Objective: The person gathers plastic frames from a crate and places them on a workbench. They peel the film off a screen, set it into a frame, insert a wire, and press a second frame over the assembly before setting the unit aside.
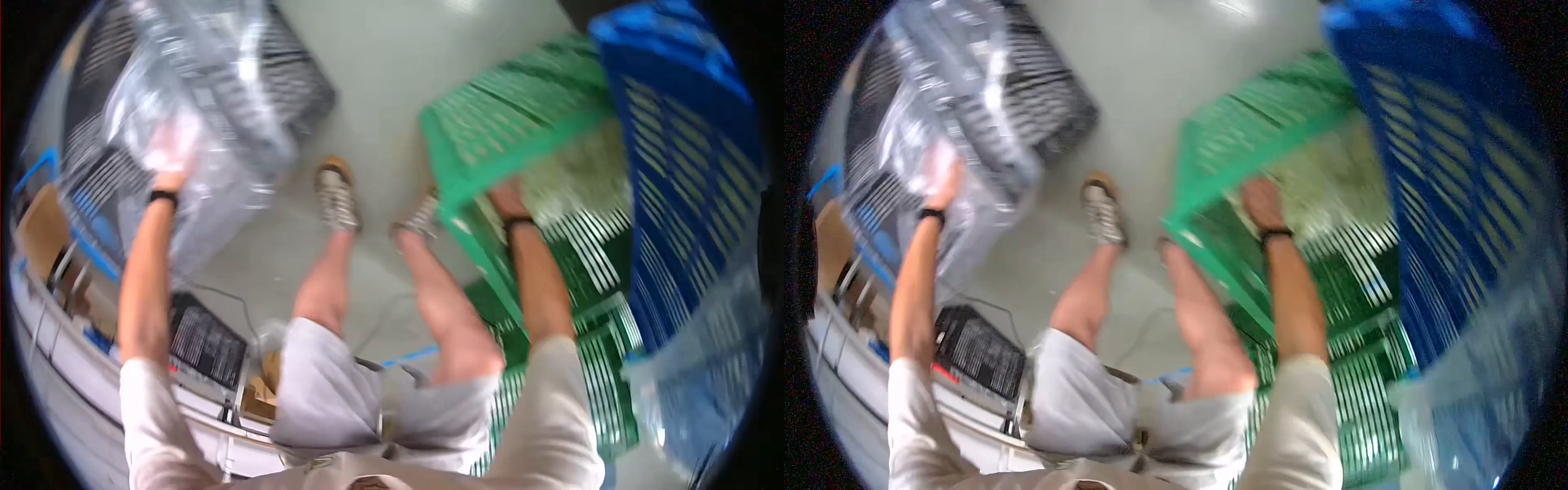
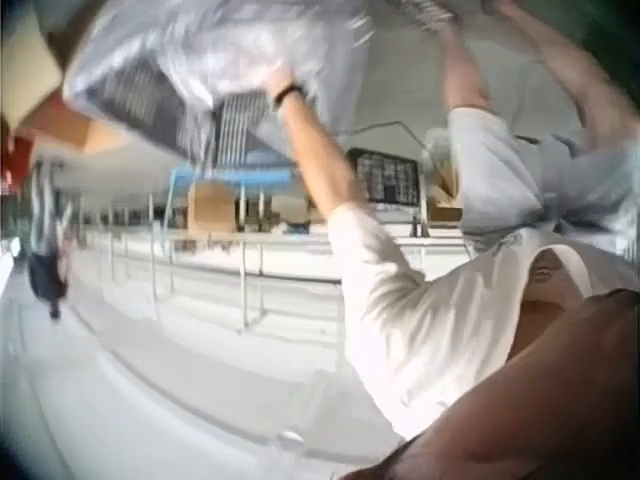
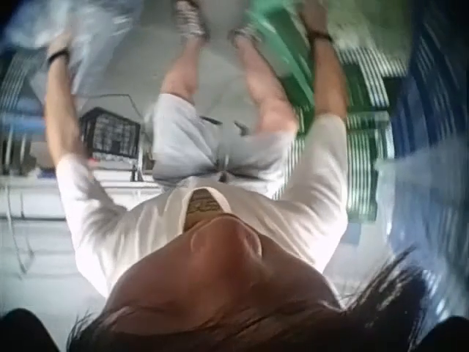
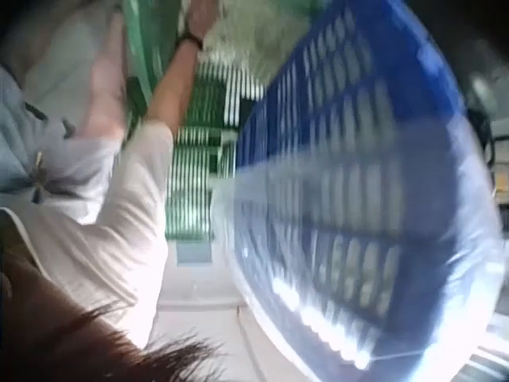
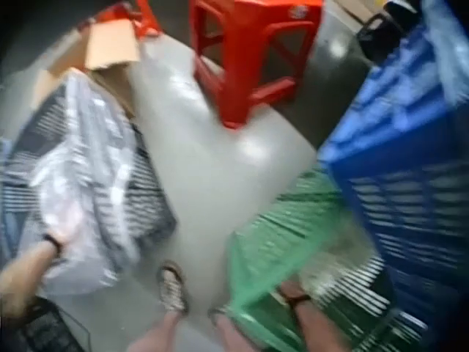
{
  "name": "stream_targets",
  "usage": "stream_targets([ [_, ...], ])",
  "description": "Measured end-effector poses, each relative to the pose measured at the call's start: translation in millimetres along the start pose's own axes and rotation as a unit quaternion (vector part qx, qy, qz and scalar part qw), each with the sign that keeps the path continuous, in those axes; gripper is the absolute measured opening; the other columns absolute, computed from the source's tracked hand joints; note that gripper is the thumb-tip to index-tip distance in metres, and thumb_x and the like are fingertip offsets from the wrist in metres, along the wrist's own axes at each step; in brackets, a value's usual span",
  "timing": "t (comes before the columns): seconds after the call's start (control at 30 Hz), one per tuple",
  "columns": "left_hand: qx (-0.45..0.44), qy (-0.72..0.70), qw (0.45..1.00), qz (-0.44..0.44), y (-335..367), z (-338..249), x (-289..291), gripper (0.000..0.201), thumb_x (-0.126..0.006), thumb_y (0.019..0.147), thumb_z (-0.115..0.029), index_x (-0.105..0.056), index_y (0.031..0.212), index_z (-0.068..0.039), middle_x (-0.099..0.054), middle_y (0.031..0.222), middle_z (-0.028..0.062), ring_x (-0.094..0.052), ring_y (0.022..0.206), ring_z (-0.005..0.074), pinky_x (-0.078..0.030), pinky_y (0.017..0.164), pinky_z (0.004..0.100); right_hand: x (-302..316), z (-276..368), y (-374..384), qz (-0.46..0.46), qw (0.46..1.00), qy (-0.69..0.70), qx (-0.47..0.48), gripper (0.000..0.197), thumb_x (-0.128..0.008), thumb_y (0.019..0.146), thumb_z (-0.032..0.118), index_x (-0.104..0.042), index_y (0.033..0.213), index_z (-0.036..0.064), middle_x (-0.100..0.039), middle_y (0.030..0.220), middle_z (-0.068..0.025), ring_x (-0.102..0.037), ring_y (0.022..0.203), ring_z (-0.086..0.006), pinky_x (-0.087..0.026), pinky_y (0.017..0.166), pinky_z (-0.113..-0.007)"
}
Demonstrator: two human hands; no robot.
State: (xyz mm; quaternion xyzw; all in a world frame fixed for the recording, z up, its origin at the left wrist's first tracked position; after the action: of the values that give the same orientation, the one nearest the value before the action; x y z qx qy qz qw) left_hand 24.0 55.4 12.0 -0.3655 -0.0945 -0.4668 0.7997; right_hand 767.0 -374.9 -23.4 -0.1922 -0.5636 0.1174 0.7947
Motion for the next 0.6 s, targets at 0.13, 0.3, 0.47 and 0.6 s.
stream_targets([
  [0.13,0.133,-0.213,0.955,0.156,91.9,-2.0,80.8,0.067,-0.064,0.089,-0.044,-0.054,0.141,-0.004,-0.052,0.143,0.0265,-0.042,0.137,0.0481,-0.026,0.121,0.0552,3.8,-18.2,-33.0,0.086,0.903,0.352,-0.232,0.049,-0.062,0.100,0.039,-0.062,0.128,-0.0009,-0.067,0.120,-0.0172,-0.060,0.108,-0.0290,-0.048,0.097,-0.040],
  [0.3,0.362,-0.679,0.618,-0.160,135.3,26.2,119.4,0.050,-0.064,0.090,-0.035,-0.064,0.133,-0.009,-0.042,0.155,0.0206,-0.044,0.135,0.0479,-0.035,0.117,0.0497,32.8,-23.9,-43.1,0.075,0.904,0.325,-0.268,0.045,-0.060,0.101,0.032,-0.059,0.138,0.0051,-0.063,0.128,-0.0143,-0.058,0.111,-0.0270,-0.047,0.097,-0.039],
  [0.47,0.254,-0.778,0.447,0.362,25.5,-136.6,-1.4,0.040,-0.070,0.088,-0.032,-0.072,0.121,-0.009,-0.065,0.129,0.0182,-0.059,0.123,0.0301,-0.047,0.103,0.0415,55.9,13.5,-15.4,0.039,0.780,0.541,-0.312,0.039,-0.058,0.101,0.022,-0.059,0.138,0.0089,-0.059,0.132,-0.0104,-0.056,0.115,-0.0222,-0.048,0.097,-0.039],
  [0.6,0.167,-0.926,0.225,0.252,75.9,-105.0,53.5,0.039,-0.072,0.086,-0.025,-0.071,0.120,-0.007,-0.069,0.125,0.0191,-0.061,0.121,0.0268,-0.048,0.100,0.0384,100.6,-51.0,-99.2,0.058,0.926,0.233,-0.290,0.029,-0.060,0.097,0.017,-0.067,0.122,0.0043,-0.066,0.118,-0.0186,-0.063,0.105,-0.0343,-0.052,0.088,-0.043],
])
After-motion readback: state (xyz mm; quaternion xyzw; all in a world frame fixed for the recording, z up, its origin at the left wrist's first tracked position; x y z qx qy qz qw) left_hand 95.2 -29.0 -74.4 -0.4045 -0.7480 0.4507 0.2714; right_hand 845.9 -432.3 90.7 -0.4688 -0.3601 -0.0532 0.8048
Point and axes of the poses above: each hand's wrist, its own y-axis towards the middle knuckle, its own x-axis out of the back of the hand, z = x × y, the point moved 5 cm from there along y, towards the middle knuckle
